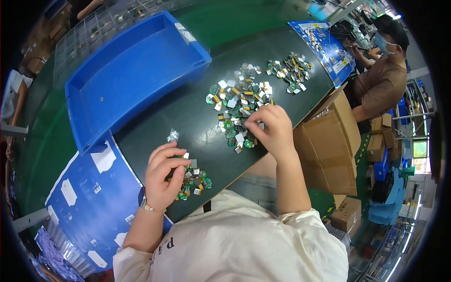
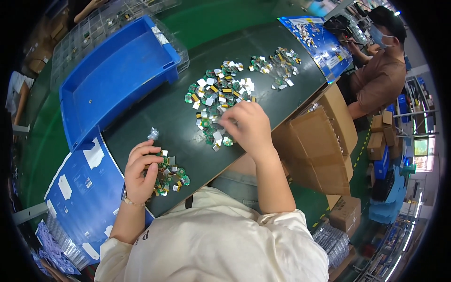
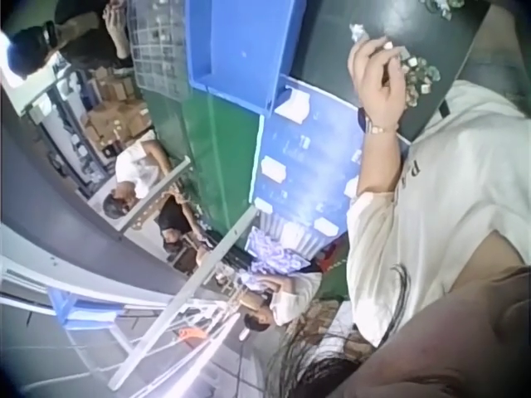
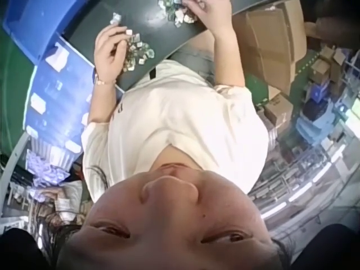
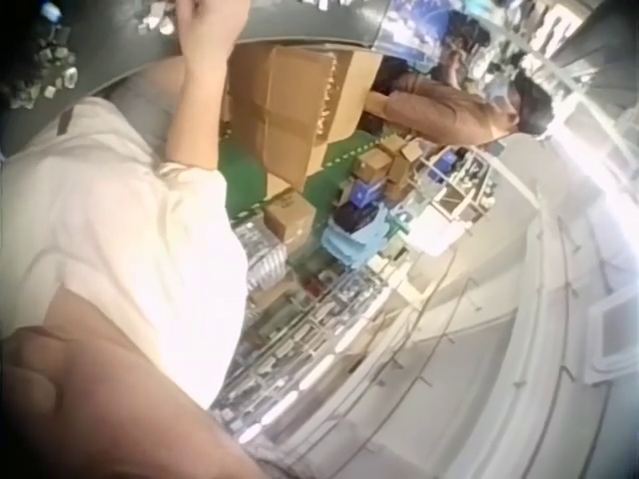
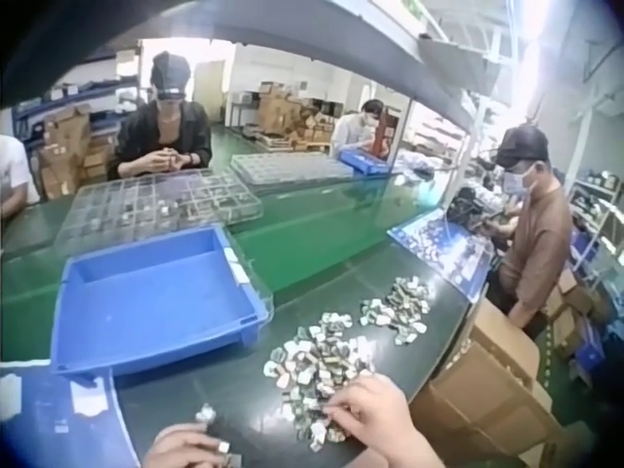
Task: Assembling and inspecting small green printed circuit boards by attaching white components at a factory workstation.
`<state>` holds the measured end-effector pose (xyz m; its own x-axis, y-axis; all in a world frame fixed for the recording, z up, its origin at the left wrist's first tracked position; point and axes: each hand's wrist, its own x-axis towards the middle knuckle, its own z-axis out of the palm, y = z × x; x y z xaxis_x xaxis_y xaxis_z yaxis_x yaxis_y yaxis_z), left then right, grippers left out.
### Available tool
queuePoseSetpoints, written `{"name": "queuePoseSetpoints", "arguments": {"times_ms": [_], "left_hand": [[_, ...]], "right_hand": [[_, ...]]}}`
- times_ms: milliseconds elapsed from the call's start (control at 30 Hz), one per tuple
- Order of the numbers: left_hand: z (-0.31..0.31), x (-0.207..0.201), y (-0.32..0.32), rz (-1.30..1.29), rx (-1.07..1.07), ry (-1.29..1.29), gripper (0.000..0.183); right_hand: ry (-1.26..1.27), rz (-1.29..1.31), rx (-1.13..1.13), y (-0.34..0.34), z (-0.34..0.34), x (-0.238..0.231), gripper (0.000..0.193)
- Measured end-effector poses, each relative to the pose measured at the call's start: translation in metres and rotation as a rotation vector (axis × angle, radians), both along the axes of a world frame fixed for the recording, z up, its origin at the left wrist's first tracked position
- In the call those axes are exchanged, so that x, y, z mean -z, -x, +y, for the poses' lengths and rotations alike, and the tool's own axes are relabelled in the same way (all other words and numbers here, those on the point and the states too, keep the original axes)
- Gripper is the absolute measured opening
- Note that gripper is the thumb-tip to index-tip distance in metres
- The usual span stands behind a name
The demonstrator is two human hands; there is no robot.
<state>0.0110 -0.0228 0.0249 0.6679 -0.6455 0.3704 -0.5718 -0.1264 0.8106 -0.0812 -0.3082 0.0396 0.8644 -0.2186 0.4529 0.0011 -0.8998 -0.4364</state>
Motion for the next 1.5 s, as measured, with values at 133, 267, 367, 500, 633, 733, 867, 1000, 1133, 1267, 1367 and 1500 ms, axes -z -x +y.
{"name": "queuePoseSetpoints", "arguments": {"times_ms": [133, 267, 367, 500, 633, 733, 867, 1000, 1133, 1267, 1367, 1500], "left_hand": [[-0.001, 0.003, -0.001, 0.073, 0.027, 0.07, 0.015], [0.001, 0.002, 0.001, 0.114, 0.067, 0.078, 0.012], [0.001, -0.001, 0.0, 0.106, 0.121, 0.066, 0.011], [0.003, -0.002, 0.0, 0.112, 0.207, 0.086, 0.011], [0.005, -0.001, 0.012, 0.828, 0.056, 0.319, 0.013], [0.006, 0.01, 0.006, 0.963, 0.045, 0.44, 0.013], [0.009, 0.017, 0.0, 1.116, -0.047, 0.458, 0.006], [0.011, 0.018, -0.003, 1.155, -0.027, 0.511, 0.005], [0.009, 0.015, -0.006, 1.174, -0.01, 0.656, 0.007], [0.011, 0.017, -0.009, 1.237, -0.005, 0.713, 0.008], [0.012, 0.016, -0.008, 1.252, 0.003, 0.692, 0.009], [0.014, 0.02, -0.01, 1.288, 0.093, 0.686, 0.016]], "right_hand": [[-0.355, -0.092, 0.185, -0.01, 0.015, -0.005, 0.014], [-0.273, -0.024, 0.22, -0.012, 0.025, -0.008, 0.012], [-0.351, -0.128, 0.13, -0.013, 0.036, 0.0, 0.011], [-0.252, -0.185, -0.164, -0.02, 0.069, -0.011, 0.018], [-0.237, -0.208, -0.336, -0.031, 0.1, -0.004, 0.022], [-0.217, -0.217, -0.366, -0.037, 0.116, 0.001, 0.022], [-0.092, -0.273, -0.351, -0.042, 0.126, 0.005, 0.022], [-0.092, -0.266, -0.4, -0.044, 0.126, 0.006, 0.027], [-0.235, -0.177, -0.509, -0.042, 0.122, -0.002, 0.033], [-0.224, -0.242, -0.532, -0.054, 0.103, -0.034, 0.035], [0.007, -0.544, -0.377, -0.089, 0.088, -0.067, 0.036], [0.227, -0.202, -0.136, -0.119, 0.088, -0.066, 0.038]]}}
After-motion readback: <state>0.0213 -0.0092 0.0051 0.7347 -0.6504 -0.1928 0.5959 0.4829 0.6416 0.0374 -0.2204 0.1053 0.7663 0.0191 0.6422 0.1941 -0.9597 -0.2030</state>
